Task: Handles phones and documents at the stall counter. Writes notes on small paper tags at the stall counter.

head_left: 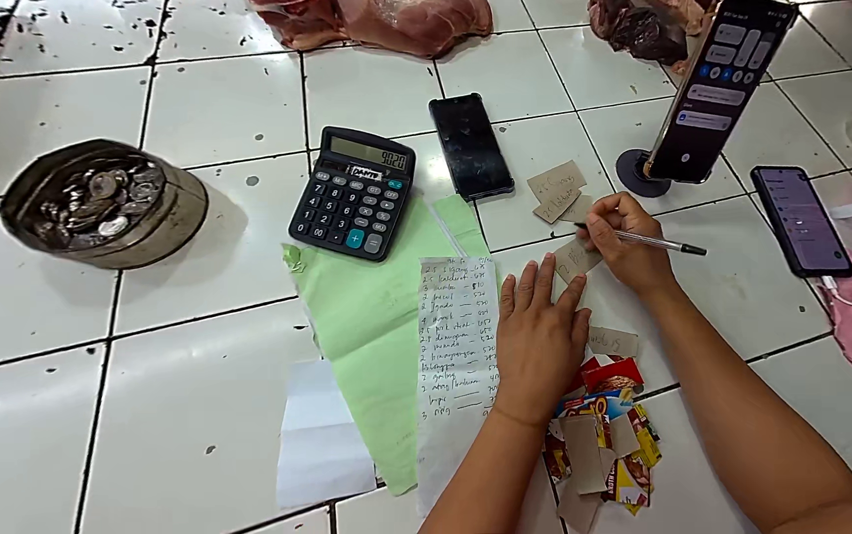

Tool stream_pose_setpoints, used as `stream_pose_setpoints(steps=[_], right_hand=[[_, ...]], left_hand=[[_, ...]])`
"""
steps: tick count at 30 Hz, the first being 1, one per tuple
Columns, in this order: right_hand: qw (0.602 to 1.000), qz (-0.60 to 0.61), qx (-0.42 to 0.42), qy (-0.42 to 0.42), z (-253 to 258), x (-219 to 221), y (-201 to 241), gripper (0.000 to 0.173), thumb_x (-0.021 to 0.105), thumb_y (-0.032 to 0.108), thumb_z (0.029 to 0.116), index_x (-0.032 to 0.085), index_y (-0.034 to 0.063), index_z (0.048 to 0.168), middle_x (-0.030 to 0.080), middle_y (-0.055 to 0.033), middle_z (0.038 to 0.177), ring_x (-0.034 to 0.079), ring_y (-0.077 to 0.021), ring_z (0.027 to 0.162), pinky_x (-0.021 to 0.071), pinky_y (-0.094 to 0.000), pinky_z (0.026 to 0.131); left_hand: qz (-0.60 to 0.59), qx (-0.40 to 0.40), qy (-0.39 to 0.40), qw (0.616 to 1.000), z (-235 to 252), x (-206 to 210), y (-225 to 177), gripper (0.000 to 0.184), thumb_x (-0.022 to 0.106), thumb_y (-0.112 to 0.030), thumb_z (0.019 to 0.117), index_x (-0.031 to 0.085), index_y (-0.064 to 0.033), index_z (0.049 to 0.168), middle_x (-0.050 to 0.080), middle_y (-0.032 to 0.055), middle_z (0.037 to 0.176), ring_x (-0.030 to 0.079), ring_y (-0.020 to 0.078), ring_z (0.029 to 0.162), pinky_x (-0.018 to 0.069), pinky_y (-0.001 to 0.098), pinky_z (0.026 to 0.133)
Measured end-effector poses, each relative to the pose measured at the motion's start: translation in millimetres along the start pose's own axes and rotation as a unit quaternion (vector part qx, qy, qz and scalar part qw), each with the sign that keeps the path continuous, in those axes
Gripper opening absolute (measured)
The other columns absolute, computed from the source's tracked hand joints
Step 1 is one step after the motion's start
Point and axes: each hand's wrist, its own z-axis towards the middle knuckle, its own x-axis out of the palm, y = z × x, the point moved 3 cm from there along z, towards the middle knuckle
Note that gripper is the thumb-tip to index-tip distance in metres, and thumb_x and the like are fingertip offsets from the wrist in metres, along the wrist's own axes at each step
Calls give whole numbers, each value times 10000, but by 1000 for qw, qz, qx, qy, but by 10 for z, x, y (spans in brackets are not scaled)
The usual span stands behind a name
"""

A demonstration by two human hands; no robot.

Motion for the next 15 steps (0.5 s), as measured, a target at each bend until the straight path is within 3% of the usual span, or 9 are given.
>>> stream_pose_setpoints(steps=[2,5,7,9,12,15], right_hand=[[1000,-10,-5,5,7,-2,8,290,510,277,1079,579,36,1226,698,-57,943,707,-94,804,609,-298,751],[999,-6,-37,20,23,31,-4,365,494,305,1085,571,23,1303,700,-98,1155,690,-96,1028,567,-308,924],[997,10,-60,40,20,63,1,389,488,313,1085,564,22,1332,691,-80,1245,657,-59,1136,527,-260,996],[995,31,-88,39,15,89,2,425,472,343,1087,579,8,1326,699,-73,1266,653,-77,1184,522,-276,1034],[994,35,-108,-3,12,58,-26,459,419,359,1108,613,-28,1261,744,-78,1138,707,-93,1068,559,-302,985],[992,42,-111,-40,26,3,-39,427,389,304,1116,612,-48,1207,742,-67,1064,707,-58,957,574,-267,912]], left_hand=[[-33,23,6,999,-17,1,9,510,514,-571,990,674,-272,1372,527,144,1526,469,392,1425,286,638,1179],[-91,79,98,988,-32,-48,-15,594,605,-673,897,682,-302,1355,479,102,1575,377,376,1493,160,714,1199],[-109,113,155,975,-19,-65,-38,580,694,-615,860,683,-298,1346,432,87,1610,319,351,1526,83,723,1202],[-130,126,157,971,-11,-76,-37,420,755,-478,861,744,-276,1230,486,77,1571,348,347,1512,81,740,1189],[-169,122,129,969,3,-106,-29,205,776,-339,879,781,-194,1024,664,31,1348,493,288,1411,126,721,1193],[-197,126,80,969,17,-114,-22,123,775,-256,888,771,-137,918,735,26,983,671,223,1079,299,564,1181]])
